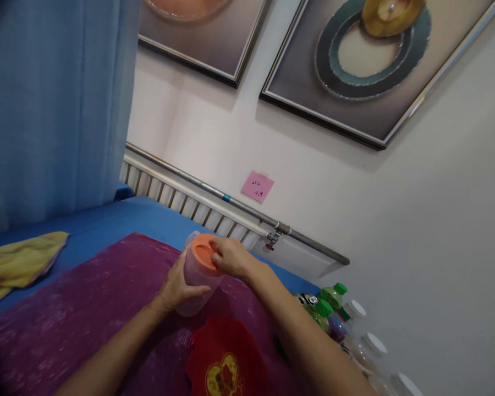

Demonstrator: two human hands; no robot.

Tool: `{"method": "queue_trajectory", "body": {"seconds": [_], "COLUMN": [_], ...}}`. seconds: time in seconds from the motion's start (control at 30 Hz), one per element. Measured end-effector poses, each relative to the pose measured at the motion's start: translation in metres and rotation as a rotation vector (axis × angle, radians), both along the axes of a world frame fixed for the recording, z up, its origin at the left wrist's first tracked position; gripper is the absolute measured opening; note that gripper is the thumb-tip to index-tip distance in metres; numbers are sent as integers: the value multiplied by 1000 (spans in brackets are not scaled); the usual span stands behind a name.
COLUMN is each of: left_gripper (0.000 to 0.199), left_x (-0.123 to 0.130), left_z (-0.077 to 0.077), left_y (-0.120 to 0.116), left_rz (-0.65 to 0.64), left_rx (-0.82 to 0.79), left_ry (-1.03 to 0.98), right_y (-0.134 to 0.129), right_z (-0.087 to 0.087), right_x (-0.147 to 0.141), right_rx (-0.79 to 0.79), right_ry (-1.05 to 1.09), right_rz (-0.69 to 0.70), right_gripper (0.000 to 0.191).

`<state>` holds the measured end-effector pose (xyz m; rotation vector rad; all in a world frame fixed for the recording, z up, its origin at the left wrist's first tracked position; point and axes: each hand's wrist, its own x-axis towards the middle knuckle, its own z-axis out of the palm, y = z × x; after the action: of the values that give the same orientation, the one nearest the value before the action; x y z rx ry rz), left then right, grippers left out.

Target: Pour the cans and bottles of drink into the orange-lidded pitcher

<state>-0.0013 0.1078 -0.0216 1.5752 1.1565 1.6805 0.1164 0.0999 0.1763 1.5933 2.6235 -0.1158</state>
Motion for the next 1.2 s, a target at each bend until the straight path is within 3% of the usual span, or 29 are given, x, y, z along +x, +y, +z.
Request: {"method": "queue_trajectory", "body": {"seconds": [0.27, 0.47, 0.63, 0.9, 1.1, 1.2], "left_gripper": [120, 121, 119, 118, 121, 124], "left_x": [-1, -6, -9, -11, -13, -12], "left_z": [10, 13, 10, 10, 13, 12], "left_y": [-5, -5, -2, -6, -7, -6], "left_rz": [-92, -120, -106, -78, -119, -147], "left_rx": [39, 29, -2, 18, 38, 47], "left_ry": [-8, -12, -38, 57, 39, 25], "right_y": [23, 27, 31, 35, 34, 31], "right_z": [18, 19, 21, 19, 25, 23], "right_x": [-15, -12, -15, -6, -6, -7], "right_rx": [-137, -207, -163, -203, -157, -160], "right_ry": [-85, -56, -74, 4, 39, -11], "right_rz": [-85, 14, 140, 193, 79, 55], "right_gripper": [53, 47, 47, 42, 31, 39]}}
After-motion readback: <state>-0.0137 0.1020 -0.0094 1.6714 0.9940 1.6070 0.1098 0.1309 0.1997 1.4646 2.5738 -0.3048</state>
